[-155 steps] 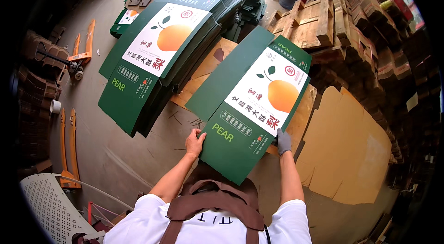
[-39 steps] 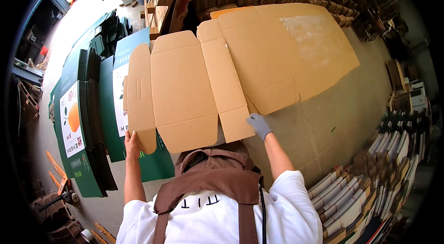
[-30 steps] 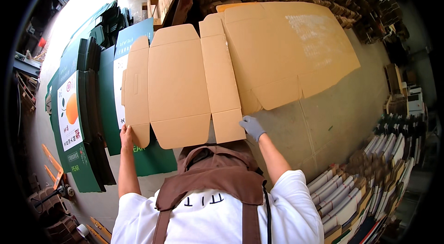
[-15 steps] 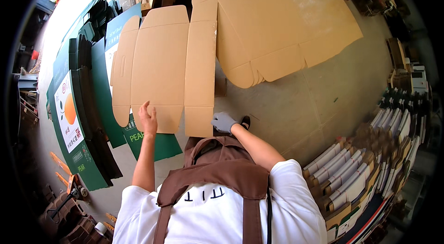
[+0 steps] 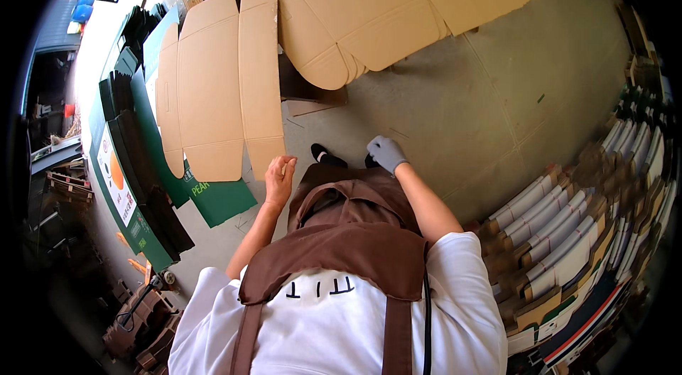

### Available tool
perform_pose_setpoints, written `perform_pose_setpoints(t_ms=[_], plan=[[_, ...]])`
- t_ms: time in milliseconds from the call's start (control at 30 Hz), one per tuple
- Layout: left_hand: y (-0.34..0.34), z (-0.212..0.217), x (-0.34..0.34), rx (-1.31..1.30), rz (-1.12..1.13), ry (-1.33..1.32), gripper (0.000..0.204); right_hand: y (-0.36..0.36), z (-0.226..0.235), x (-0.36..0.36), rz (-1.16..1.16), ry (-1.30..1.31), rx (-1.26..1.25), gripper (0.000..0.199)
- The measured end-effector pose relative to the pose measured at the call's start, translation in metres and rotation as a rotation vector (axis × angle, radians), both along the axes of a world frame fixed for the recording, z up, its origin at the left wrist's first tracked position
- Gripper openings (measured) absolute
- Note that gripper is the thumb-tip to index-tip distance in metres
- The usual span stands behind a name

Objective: The person spreads a white paste onto a large flat cardboard sheet using a gloved hand and a small container. After covering the surface, the person lifts the cardboard and places it aside, then picks up a stack of green pear boxes and sets them on the table.

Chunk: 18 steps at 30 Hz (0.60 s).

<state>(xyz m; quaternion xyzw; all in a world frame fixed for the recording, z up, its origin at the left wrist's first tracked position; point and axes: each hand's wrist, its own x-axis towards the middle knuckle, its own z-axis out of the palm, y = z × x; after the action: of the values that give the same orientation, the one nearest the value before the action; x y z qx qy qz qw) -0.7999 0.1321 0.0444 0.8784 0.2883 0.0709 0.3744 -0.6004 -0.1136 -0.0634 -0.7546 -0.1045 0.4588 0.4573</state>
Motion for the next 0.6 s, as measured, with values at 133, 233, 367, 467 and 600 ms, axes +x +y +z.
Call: perform_pose_setpoints(t_ms=[133, 233, 367, 467, 600], plan=[[-0.049, -0.027, 0.028, -0.258, -0.239, 0.263, 0.024, -0.099, -0.017, 0.007, -0.174, 0.086, -0.213, 0.012], [-0.084, -0.056, 0.041, -0.364, -0.413, 0.418, 0.023, -0.165, -0.036, -0.017, -0.414, 0.245, -0.251, 0.012], [-0.119, -0.095, 0.046, -0.472, -0.682, 0.585, 0.024, -0.216, -0.07, -0.075, -0.699, 0.356, -0.186, 0.011], [-0.126, -0.121, 0.031, -0.481, -0.836, 0.689, 0.023, -0.194, -0.075, -0.12, -0.903, 0.355, -0.16, 0.013], [-0.13, -0.165, 0.008, -0.443, -0.851, 0.858, 0.022, -0.12, -0.075, -0.162, -0.941, 0.484, -0.159, 0.016]])
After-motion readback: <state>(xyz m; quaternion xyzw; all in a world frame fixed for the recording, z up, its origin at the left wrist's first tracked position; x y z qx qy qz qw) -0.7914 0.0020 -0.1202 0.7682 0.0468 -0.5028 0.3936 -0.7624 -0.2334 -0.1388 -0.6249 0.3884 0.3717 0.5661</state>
